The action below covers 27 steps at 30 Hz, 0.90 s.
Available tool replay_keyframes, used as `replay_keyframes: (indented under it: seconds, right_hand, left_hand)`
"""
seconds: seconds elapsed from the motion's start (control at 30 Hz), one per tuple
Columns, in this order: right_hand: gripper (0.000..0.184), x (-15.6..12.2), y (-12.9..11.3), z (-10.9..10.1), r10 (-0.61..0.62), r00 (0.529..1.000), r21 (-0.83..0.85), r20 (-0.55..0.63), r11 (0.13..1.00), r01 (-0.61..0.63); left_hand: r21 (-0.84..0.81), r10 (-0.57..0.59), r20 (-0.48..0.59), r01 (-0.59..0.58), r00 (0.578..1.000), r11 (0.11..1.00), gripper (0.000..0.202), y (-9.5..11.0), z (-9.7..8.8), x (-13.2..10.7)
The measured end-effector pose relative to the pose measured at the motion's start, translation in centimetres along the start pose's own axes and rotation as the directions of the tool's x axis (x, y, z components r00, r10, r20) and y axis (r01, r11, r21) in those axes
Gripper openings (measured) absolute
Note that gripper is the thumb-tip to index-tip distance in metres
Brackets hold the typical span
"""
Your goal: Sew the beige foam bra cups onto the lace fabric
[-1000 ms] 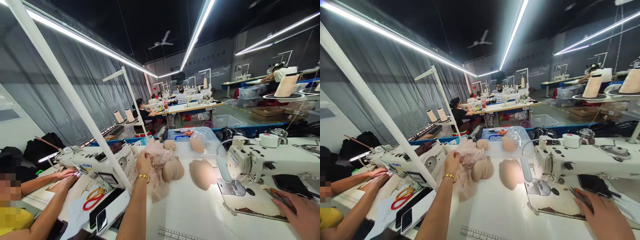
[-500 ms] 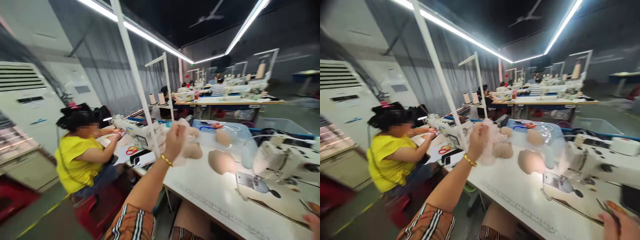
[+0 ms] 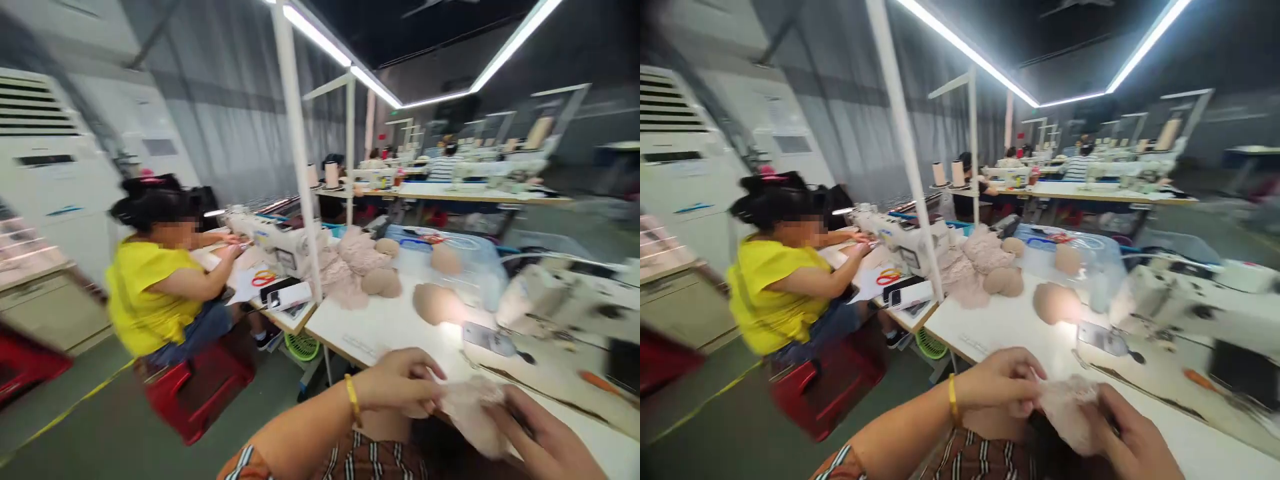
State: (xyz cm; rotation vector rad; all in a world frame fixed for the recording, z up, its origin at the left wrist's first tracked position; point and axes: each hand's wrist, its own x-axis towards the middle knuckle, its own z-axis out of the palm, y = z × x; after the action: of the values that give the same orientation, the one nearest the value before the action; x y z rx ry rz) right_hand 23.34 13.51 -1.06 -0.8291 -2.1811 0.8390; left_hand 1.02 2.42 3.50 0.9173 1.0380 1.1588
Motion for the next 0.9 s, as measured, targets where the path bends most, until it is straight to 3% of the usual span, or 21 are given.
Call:
replay_keyframes:
  seconds: [0.03, 0.13, 0.23, 0.37, 0.5, 0.63, 0.8, 0.9]
  right_hand:
    - [0.029, 0.8, -0.8, -0.3, 0.043, 0.997, 0.005, 0.065, 0.999, -0.044]
    - [0.029, 3.4, -2.2, -1.0, 0.125, 0.992, 0.06, -0.034, 0.991, -0.123]
    - [0.03, 4.5, -2.5, -1.7, 0.14, 0.98, 0.095, -0.139, 0.987, -0.127]
    - [0.022, 3.4, -3.2, -1.9, -0.093, 0.988, -0.188, -0.119, 0.98, 0.07]
    - [0.029, 3.3, -2.9, -1.4, -0.291, 0.956, -0.58, -0.03, 0.784, 0.221]
    - [0.024, 4.3, -1.5, -0.5, -0.36, 0.932, -0.697, -0.038, 0.678, 0.233]
    - [0.03, 4.5, -0.6, -0.7, -0.351, 0.934, -0.636, -0.067, 0.736, 0.231]
    - [0.033, 3.3, 1.2, -2.7, -0.23, 0.965, -0.565, -0.125, 0.816, 0.121]
  left_hand:
    - [-0.028, 0.002, 0.03, -0.001, 1.0, 1.0, 0.068, 0.8, -0.4, 0.1]
    - [-0.044, 0.03, 0.122, -0.025, 0.992, 0.999, 0.051, 2.8, -1.4, 1.5]
    - [-0.035, 0.074, 0.101, -0.071, 0.992, 0.997, 0.049, 3.4, -2.2, 4.1]
    - [-0.02, 0.009, 0.125, -0.006, 0.992, 1.0, 0.057, 2.8, -2.3, 7.2]
    - [-0.012, -0.029, 0.142, 0.031, 0.989, 0.999, 0.062, 2.6, -1.6, 9.2]
    - [0.021, -0.037, 0.178, 0.034, 0.983, 0.999, 0.062, 2.3, -0.5, 10.4]
    - [0.122, -0.07, 0.207, 0.045, 0.976, 0.991, 0.071, 2.9, 0.2, 10.8]
    - [0.384, -0.065, 0.107, 0.019, 0.992, 0.923, 0.07, 6.0, -2.5, 10.5]
